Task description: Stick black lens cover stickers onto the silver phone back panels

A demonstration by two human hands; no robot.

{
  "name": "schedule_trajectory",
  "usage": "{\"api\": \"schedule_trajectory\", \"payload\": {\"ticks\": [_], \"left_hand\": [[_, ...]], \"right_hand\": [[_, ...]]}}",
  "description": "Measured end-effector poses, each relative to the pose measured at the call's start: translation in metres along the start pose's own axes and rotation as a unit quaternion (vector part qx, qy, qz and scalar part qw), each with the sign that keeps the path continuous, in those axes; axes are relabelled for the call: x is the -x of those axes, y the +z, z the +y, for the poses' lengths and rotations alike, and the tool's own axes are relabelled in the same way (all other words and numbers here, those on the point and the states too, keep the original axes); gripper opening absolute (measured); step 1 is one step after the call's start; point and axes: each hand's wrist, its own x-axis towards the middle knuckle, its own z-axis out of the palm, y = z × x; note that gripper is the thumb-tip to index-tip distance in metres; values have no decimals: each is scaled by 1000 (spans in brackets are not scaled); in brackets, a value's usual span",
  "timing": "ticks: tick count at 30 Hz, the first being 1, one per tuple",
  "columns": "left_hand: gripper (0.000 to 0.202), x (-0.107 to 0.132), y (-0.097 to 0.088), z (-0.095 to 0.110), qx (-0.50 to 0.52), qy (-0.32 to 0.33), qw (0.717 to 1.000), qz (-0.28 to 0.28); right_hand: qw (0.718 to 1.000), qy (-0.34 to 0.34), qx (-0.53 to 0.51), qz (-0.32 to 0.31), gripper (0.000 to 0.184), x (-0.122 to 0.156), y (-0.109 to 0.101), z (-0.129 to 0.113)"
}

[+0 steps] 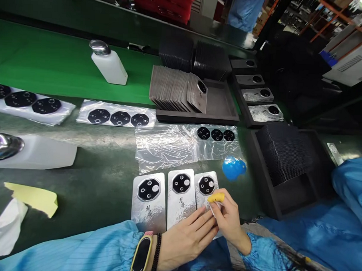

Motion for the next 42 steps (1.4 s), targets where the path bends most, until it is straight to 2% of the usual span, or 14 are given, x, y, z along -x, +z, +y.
{"api": "schedule_trajectory", "payload": {"ticks": [5,8,11,15,19,21,24,27,33,39,42], "left_hand": [[31,8,8,4,-26,-2,1000,-15],[34,10,8,4,-41,-3,999,-26],[35,9,7,3,-45,0,999,-28],[32,6,5,1,-48,-9,999,-10],[32,6,4,1,-70,-3,997,-20],[34,7,4,0,-73,2,997,-31],[36,7,3,-1,-72,10,997,-40],[34,6,3,-2,-63,3,998,-19],[31,3,4,-1,-44,-9,999,3],[34,7,4,-2,-34,8,999,-39],[33,9,3,-6,-22,16,999,-28]], "right_hand": [[999,-9,-26,-23,17,-13,9,-1],[1000,-12,-17,-17,18,-19,5,4],[997,-16,72,14,16,-23,-9,13],[967,-65,241,42,10,-28,-33,27],[961,-87,253,76,18,-60,-46,43],[965,-60,247,65,21,-88,-47,56],[966,39,255,31,28,-131,-42,79],[965,53,254,22,28,-159,-35,98],[965,87,248,2,30,-173,-35,107],[963,140,228,-34,35,-184,-43,99],[963,158,213,-51,36,-189,-46,96]]}}
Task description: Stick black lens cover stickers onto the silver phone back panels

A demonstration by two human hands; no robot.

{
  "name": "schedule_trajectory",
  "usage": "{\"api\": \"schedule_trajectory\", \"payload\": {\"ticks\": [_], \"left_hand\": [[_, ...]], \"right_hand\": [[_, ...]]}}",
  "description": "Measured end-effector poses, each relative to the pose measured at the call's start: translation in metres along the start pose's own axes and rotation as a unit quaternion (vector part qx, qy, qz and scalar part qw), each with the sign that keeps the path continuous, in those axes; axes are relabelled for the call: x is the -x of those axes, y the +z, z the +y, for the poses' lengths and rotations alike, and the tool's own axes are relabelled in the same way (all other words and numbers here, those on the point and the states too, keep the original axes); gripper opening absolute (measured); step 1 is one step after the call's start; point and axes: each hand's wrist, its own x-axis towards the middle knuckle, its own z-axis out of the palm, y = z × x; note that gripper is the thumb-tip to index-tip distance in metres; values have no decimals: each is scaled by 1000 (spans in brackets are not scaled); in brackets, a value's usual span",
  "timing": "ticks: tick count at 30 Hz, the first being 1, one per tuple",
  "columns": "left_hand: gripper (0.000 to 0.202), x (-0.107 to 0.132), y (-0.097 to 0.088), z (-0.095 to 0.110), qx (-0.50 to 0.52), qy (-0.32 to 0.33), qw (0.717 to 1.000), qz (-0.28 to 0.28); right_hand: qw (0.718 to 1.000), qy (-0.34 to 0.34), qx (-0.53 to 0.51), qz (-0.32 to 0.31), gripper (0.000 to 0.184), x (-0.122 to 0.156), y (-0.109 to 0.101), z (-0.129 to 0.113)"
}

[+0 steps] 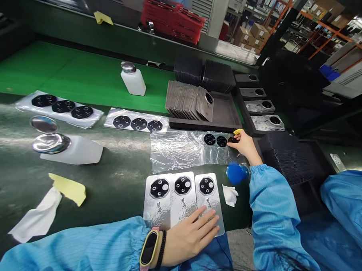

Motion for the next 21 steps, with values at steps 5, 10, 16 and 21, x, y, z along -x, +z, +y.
{"api": "schedule_trajectory", "payload": {"ticks": [5,10,16,21], "left_hand": [[32,3,-2,-7,-7,24,1000,-8],[32,1,-5,-10,0,32,999,-2],[30,-8,-10,-14,37,28,999,15],[32,-12,-14,-17,57,42,997,19]], "right_hand": [[1000,19,-12,-17,35,-4,-4,-2],[999,34,-15,-20,34,-5,-5,-6],[999,19,-18,-29,34,-3,-7,-10],[999,-1,-16,-39,35,-3,-9,-11]]}}
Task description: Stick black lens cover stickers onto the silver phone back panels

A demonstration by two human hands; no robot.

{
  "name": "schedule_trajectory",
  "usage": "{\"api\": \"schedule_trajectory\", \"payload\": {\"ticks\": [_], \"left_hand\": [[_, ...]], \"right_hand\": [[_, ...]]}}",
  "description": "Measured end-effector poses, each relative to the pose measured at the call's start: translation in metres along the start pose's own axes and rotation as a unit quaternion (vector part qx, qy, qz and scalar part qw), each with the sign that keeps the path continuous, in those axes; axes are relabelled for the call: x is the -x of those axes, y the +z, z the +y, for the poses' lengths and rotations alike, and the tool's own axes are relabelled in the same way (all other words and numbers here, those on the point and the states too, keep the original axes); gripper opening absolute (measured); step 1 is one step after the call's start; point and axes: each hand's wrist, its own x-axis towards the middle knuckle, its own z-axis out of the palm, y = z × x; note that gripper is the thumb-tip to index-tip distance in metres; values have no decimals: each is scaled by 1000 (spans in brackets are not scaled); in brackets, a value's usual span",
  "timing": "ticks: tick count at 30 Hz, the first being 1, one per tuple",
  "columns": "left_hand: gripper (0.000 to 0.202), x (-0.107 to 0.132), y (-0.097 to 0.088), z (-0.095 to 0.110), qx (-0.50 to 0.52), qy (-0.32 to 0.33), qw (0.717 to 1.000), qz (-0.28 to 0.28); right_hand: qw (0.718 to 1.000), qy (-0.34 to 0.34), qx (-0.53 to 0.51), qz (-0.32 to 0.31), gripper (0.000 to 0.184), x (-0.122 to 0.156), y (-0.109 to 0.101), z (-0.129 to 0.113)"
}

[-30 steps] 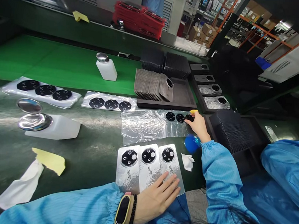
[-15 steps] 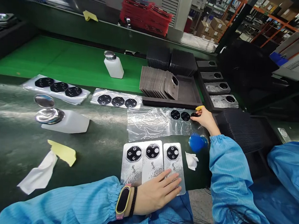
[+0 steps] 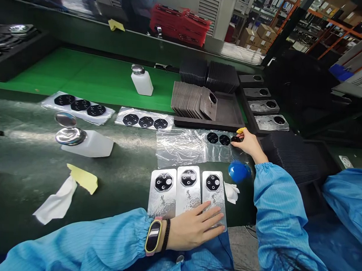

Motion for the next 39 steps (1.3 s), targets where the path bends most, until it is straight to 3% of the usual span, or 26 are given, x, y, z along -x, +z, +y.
{"api": "schedule_trajectory", "payload": {"ticks": [3,9,13,18,22,25,26,28,30,32,33,35,39], "left_hand": [[34,6,-4,4,11,-10,1000,-7],[42,39,-12,13,19,-106,992,-72],[52,54,-12,12,-5,-122,986,-109],[58,55,-13,11,-23,-122,985,-120],[51,50,-23,9,3,-120,989,-90],[41,39,-41,0,82,-174,981,-11],[37,32,-48,-5,133,-229,964,23],[31,17,-60,-18,261,-365,891,72],[25,-1,-68,-31,412,-489,764,83],[26,-17,-71,-41,531,-538,648,92],[28,-23,-71,-45,565,-550,609,86],[30,-32,-70,-48,595,-561,571,76],[30,-39,-68,-48,588,-563,574,89]], "right_hand": [[1000,-10,-2,-3,33,-1,0,1],[1000,-14,-26,-3,37,-4,0,6],[999,-14,-46,1,37,-6,-1,9],[998,-8,-63,10,36,-1,-7,4],[989,-78,-122,16,33,33,-11,-16],[969,-186,-163,-21,30,76,-5,-33],[961,-216,-168,-44,31,90,-2,-37],[945,-272,-166,-76,36,114,6,-44],[928,-332,-147,-81,38,130,12,-47],[913,-379,-133,-73,40,137,17,-49],[908,-393,-126,-69,41,139,18,-50],[902,-413,-109,-62,42,140,19,-51],[893,-441,-75,-45,42,140,17,-52]]}}
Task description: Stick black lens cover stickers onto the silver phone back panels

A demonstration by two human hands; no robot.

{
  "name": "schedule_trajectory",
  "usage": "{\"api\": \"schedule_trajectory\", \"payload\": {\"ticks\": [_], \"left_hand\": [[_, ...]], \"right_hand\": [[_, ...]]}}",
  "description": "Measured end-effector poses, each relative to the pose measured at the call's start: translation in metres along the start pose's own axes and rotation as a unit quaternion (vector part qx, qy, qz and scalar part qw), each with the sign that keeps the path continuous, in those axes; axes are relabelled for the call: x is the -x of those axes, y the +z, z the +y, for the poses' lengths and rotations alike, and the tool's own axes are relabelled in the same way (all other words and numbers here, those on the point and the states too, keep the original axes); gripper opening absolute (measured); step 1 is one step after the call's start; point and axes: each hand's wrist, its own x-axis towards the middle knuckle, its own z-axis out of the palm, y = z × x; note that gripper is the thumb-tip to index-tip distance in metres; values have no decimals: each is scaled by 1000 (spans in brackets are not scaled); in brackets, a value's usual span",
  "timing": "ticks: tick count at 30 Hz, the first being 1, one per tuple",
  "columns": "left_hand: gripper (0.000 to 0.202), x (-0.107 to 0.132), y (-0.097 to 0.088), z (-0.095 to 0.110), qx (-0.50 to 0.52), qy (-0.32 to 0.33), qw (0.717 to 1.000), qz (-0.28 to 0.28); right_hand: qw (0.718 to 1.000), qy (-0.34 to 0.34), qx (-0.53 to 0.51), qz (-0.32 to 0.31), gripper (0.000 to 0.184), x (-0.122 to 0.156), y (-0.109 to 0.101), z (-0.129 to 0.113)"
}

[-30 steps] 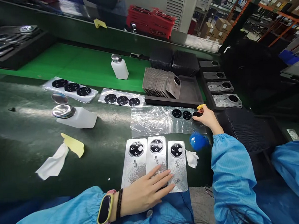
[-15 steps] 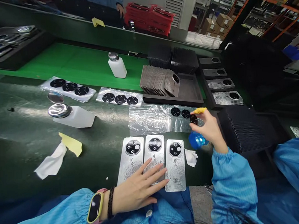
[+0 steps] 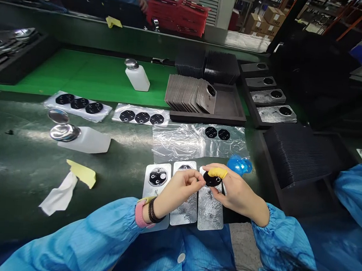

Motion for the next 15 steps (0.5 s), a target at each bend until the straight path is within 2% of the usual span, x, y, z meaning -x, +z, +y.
{"api": "schedule_trajectory", "payload": {"ticks": [9,11,15], "left_hand": [[29,-4,-1,-3,-7,16,1000,13],[29,-5,-1,-4,-2,15,1000,20],[31,-8,0,-5,21,-8,999,25]], "right_hand": [[1000,-10,-11,-12,41,-2,0,0],[999,11,-48,-5,37,-2,-3,4],[989,96,-108,19,38,0,-14,13]]}}
